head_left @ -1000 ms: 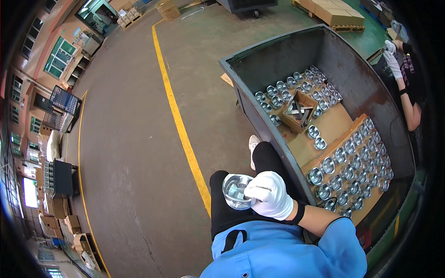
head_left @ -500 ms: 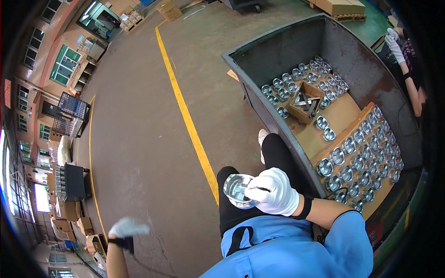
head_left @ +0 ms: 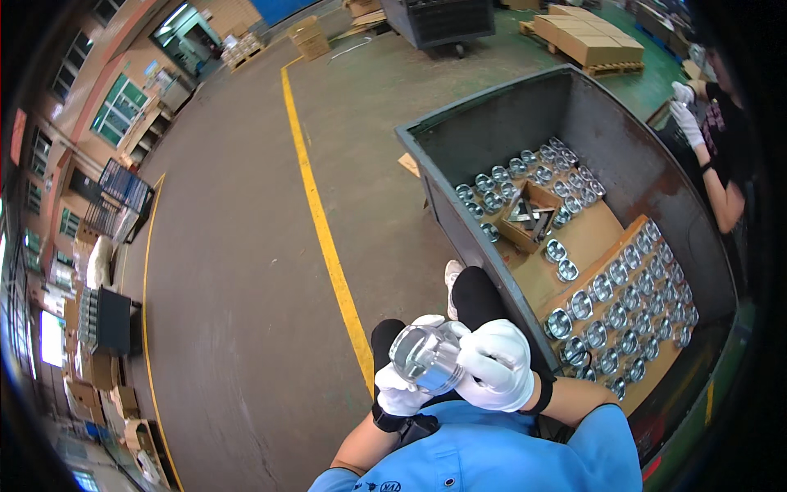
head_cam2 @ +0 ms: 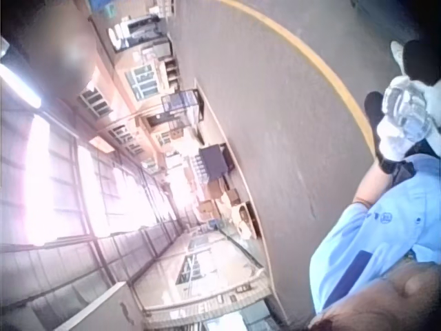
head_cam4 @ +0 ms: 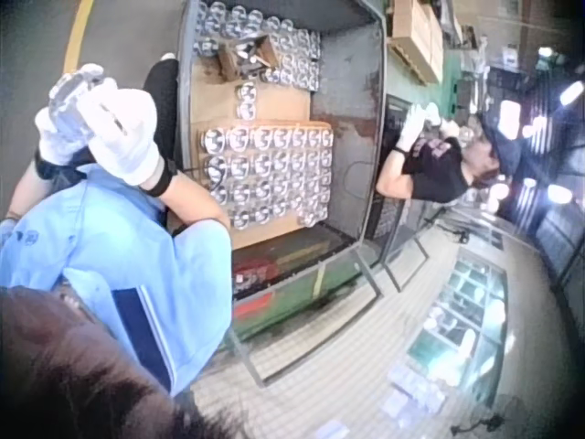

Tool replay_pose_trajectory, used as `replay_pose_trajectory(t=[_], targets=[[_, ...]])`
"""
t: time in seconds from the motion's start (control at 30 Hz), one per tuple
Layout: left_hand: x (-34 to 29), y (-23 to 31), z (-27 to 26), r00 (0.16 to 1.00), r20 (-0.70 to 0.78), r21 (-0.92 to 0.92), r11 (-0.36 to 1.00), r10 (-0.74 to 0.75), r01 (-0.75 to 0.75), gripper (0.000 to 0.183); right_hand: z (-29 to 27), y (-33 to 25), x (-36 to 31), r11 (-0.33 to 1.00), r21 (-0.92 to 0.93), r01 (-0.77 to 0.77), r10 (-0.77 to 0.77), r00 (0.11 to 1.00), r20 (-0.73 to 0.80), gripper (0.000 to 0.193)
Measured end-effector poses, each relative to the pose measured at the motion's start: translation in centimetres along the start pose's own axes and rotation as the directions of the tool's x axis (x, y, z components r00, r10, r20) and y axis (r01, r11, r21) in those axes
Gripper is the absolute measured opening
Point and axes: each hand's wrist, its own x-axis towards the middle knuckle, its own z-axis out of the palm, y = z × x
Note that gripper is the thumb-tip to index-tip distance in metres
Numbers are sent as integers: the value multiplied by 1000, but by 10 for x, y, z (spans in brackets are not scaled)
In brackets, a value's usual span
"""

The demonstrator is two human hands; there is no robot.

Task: Inspecting and sorting metal engine pistons from a large bin into a partitioned workspace.

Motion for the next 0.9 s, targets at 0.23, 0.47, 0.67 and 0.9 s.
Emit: replay_pose_trajectory(t=[0.23,0.47,0.67,0.9], targets=[[-4,-16,0,971,186,-434,899,150,-55,90,-7,-5,0,1000,8,2,-3,999,51,43],[-12,12,30,982,-27,-194,962,189,-191,79,1,-3,-5,997,30,-70,66,990,128,53],[-20,25,38,904,-176,499,826,391,-260,82,13,4,-2,973,41,-227,215,957,197,61],[-21,30,26,917,23,444,818,399,-367,58,16,4,-6,963,93,-253,226,946,233,64]])
